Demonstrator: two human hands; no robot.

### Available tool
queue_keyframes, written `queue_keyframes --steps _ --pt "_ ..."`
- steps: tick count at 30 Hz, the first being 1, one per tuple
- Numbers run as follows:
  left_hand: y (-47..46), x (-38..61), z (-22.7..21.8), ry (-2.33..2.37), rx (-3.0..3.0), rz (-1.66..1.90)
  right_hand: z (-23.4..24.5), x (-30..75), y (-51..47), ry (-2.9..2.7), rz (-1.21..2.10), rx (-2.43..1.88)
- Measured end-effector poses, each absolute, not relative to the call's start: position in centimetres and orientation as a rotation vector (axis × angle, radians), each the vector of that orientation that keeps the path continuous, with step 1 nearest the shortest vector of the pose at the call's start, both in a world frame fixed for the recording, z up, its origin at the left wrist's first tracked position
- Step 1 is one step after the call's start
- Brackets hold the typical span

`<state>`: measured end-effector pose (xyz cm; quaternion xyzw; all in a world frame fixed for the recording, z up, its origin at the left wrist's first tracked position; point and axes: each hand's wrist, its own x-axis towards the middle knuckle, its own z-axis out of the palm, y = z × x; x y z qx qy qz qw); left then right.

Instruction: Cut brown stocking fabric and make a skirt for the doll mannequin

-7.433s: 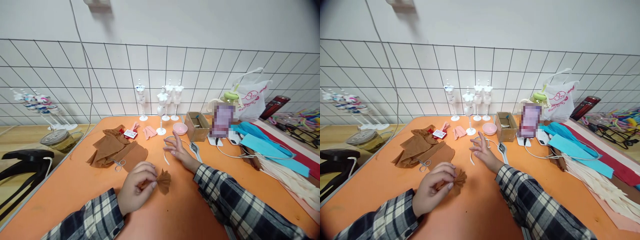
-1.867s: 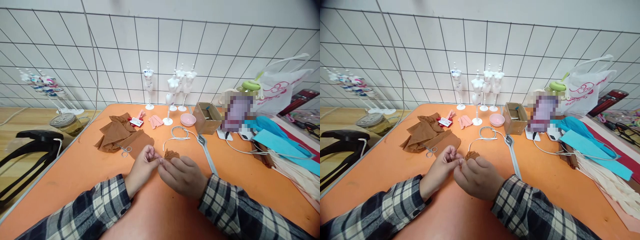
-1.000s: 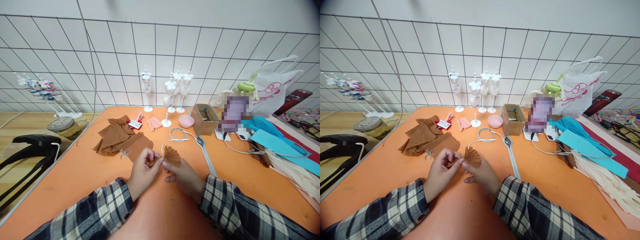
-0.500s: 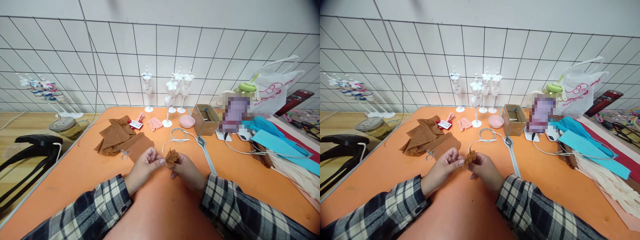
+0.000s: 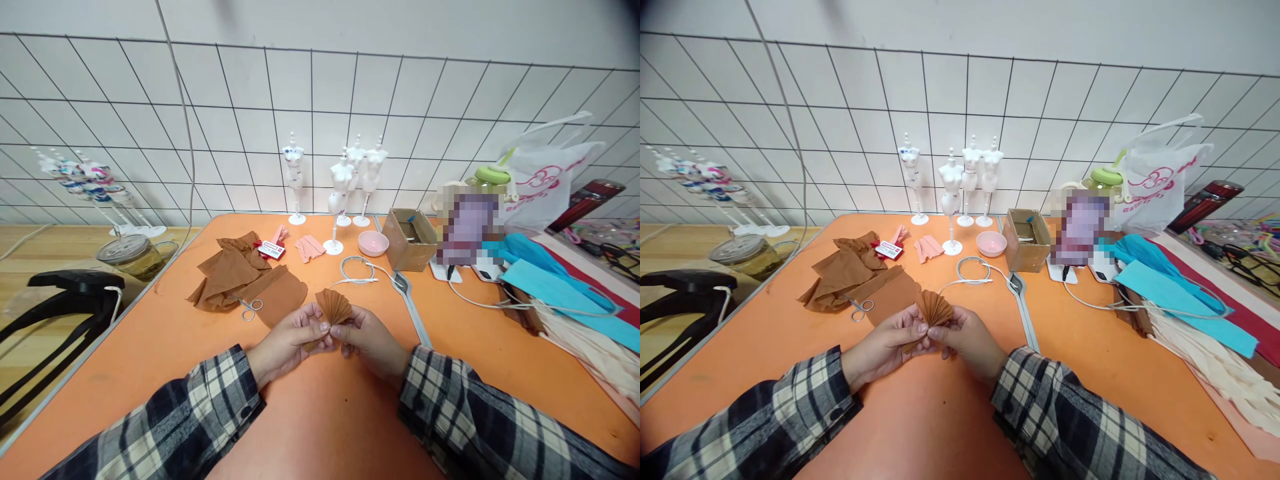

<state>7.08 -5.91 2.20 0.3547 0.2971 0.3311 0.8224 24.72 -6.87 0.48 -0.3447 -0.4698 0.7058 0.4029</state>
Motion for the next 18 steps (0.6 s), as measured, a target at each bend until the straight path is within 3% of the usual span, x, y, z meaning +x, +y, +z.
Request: queue_keyframes --steps 5,18 --pt "-5.9 7.2 2.2 0.678 0.791 0.773 0.6 24.7 -6.8 -1.227 1.730 -0.921" --pt "-5.6 6.6 2.9 1.030 1.538 0.902 1.1 25.9 -5.9 -1.337 1.533 -1.032"
